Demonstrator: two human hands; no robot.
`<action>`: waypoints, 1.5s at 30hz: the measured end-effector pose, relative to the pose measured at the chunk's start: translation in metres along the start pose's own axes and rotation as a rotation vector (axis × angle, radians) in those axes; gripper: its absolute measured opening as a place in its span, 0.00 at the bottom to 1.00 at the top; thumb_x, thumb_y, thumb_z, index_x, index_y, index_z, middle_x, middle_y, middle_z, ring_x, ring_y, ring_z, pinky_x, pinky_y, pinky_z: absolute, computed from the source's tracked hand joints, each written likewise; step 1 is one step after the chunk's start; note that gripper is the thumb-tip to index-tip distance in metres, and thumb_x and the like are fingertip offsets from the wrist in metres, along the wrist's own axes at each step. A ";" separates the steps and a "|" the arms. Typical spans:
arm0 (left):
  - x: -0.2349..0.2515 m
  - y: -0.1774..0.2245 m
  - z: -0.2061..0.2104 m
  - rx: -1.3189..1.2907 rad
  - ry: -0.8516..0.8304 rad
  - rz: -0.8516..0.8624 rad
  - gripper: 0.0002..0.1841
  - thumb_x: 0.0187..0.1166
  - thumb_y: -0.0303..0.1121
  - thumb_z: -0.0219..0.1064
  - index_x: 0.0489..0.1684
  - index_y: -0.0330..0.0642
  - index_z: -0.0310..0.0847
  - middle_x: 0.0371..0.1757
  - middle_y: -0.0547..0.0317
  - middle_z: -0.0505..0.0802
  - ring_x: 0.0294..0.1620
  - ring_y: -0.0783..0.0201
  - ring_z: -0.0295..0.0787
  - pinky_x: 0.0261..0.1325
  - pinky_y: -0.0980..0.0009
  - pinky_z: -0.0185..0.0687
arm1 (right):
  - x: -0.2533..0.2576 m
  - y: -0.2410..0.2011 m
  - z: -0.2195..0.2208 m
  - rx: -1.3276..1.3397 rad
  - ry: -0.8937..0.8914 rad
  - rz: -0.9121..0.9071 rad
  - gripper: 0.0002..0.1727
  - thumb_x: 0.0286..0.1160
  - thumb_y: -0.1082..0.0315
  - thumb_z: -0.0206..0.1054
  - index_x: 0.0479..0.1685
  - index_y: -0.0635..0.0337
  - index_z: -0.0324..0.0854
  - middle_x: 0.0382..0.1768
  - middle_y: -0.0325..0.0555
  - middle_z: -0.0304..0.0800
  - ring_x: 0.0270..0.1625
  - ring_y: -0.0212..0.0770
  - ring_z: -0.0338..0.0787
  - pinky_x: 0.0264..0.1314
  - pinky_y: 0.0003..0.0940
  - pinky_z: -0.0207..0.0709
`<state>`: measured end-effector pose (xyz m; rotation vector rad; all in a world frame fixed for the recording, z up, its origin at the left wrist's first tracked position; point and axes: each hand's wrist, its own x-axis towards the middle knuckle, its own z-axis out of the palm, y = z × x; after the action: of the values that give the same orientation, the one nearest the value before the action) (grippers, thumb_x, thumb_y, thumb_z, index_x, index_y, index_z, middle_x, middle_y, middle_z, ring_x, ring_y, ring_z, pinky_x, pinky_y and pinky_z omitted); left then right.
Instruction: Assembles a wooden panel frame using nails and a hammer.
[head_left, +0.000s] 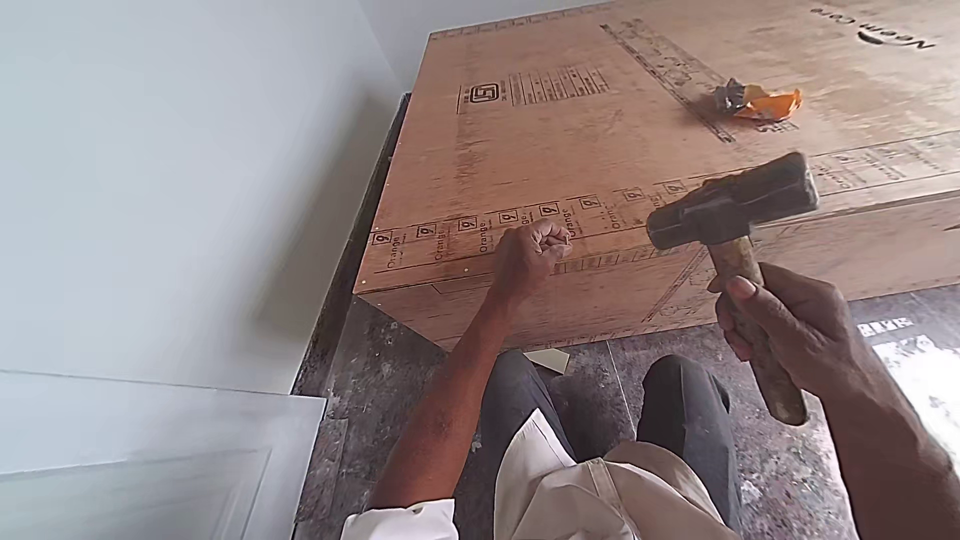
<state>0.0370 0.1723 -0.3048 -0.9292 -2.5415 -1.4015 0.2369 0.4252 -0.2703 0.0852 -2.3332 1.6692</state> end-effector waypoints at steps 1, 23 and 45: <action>0.000 0.001 0.000 0.002 -0.003 -0.005 0.05 0.75 0.28 0.75 0.44 0.41 0.91 0.39 0.62 0.97 0.38 0.71 0.94 0.47 0.65 0.90 | 0.008 -0.007 0.000 -0.046 -0.021 -0.013 0.24 0.85 0.38 0.57 0.43 0.48 0.81 0.19 0.27 0.81 0.14 0.25 0.80 0.15 0.20 0.78; -0.006 -0.001 0.002 0.087 0.024 0.020 0.19 0.74 0.29 0.76 0.62 0.46 0.81 0.35 0.62 0.97 0.31 0.59 0.93 0.38 0.50 0.85 | 0.099 -0.059 0.036 -0.703 -0.340 0.105 0.24 0.91 0.46 0.55 0.31 0.55 0.77 0.14 0.38 0.74 0.13 0.34 0.77 0.16 0.32 0.72; -0.001 0.002 -0.002 -0.011 -0.015 -0.077 0.30 0.72 0.29 0.77 0.75 0.45 0.71 0.35 0.60 0.97 0.33 0.60 0.94 0.39 0.53 0.88 | 0.094 -0.059 0.044 -0.782 -0.276 0.034 0.23 0.92 0.46 0.53 0.31 0.53 0.73 0.14 0.37 0.69 0.14 0.35 0.73 0.16 0.33 0.67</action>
<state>0.0391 0.1708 -0.3023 -0.8559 -2.6098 -1.4355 0.1508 0.3750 -0.2059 0.1226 -3.0279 0.6825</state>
